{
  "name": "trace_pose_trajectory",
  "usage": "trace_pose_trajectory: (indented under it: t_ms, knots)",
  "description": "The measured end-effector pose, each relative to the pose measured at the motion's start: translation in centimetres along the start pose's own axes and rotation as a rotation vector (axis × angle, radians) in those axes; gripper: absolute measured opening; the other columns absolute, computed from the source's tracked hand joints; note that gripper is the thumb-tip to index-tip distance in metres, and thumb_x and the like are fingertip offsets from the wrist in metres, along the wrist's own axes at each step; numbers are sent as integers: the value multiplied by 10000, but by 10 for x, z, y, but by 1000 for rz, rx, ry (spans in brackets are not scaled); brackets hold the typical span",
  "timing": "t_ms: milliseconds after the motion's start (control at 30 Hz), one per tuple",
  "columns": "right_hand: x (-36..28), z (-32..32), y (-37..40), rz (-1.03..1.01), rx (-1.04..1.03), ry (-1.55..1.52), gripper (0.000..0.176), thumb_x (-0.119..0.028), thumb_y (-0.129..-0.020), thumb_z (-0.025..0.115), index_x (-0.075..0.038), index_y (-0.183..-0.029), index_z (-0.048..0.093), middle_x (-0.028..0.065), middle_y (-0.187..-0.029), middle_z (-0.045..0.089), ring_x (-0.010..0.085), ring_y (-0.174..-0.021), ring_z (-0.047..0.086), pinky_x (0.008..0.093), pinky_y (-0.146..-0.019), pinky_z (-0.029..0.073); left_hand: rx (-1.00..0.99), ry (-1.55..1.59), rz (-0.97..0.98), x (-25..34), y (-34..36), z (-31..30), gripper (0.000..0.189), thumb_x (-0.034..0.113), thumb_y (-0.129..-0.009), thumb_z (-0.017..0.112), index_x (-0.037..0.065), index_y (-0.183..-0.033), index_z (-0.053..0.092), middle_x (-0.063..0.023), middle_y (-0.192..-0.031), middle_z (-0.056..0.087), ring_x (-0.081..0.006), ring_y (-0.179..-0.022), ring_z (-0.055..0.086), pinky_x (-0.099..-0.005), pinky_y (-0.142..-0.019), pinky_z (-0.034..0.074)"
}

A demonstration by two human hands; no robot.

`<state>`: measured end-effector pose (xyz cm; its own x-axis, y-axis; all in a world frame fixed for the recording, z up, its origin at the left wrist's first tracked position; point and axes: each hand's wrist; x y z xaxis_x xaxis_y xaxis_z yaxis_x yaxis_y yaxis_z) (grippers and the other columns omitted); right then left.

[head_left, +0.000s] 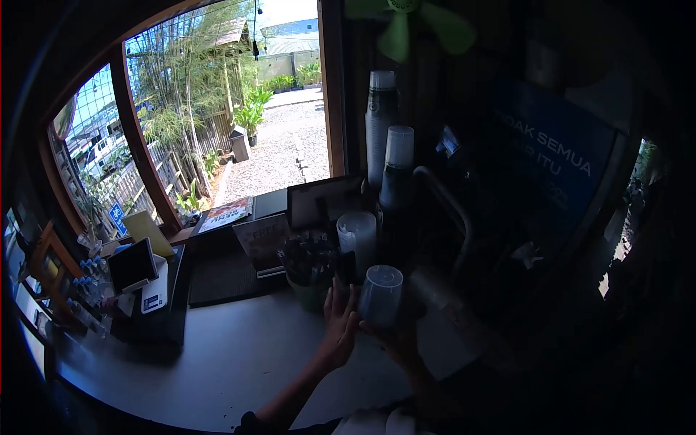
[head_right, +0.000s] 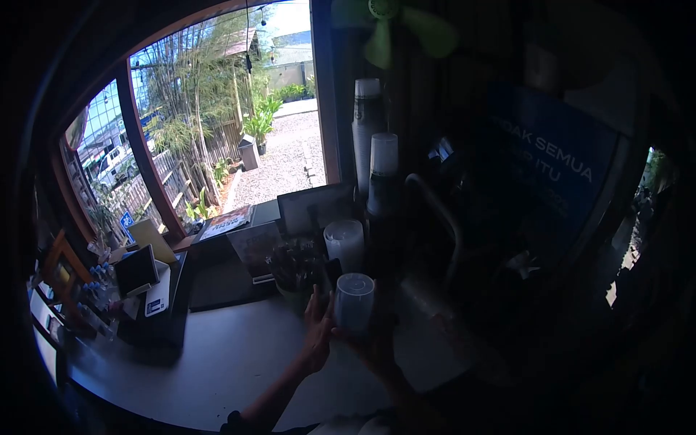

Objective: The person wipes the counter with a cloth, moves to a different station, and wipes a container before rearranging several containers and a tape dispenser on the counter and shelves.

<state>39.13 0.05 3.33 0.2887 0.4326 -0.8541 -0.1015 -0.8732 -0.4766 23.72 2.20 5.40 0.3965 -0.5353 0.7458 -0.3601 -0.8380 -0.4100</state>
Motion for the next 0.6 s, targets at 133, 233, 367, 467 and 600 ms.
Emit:
trace_pose_trajectory:
  t_ms: [133,233,367,467,600]
  knots:
    - [-27,16,7,-176,165,222,1056,-352,-726,825,28,-1482,194,214,-1309,501,367,-1196,519,437,-945,448,49,653,-11,5,3,-2,697,481,-980,416,22,-1483,266,-187,-1523,232,-297,-1407,273,-414,-1125,256]
    - [-35,19,13,-320,122,339,844,-283,-824,729,-18,-1469,255,222,-1346,446,390,-1227,467,465,-1000,395,354,984,165,48,6,8,724,504,-842,668,-6,-1322,486,-159,-1384,454,-239,-1276,458,-392,-1057,365]
    - [-52,22,28,-265,-126,176,680,-217,-859,680,-45,-1426,348,221,-1445,343,402,-1318,375,444,-1079,321,334,1117,-211,36,-11,-29,501,232,-780,723,4,-1185,537,-124,-1098,649,-218,-1045,631,-350,-943,471]
    - [-46,16,24,-404,-127,359,716,-287,-823,730,-63,-1412,389,193,-1404,411,375,-1303,409,431,-1062,347,230,1063,147,22,-11,-25,573,291,-708,787,2,-1141,547,-140,-1072,634,-240,-969,632,-366,-918,476]
    - [-35,-1,-18,-285,-254,31,675,-421,-822,728,-22,-1316,499,145,-1234,568,288,-1169,541,392,-988,417,156,971,461,20,-10,-27,682,359,-642,827,-8,-1134,529,-162,-1017,634,-271,-962,625,-400,-903,479]
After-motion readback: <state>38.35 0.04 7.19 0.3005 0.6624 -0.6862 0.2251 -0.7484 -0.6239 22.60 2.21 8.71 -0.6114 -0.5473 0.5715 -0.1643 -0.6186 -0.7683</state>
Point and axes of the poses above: each hand's wrist, its own y-axis away from the middle knuckle, its own z-axis out of the palm, x = y × z
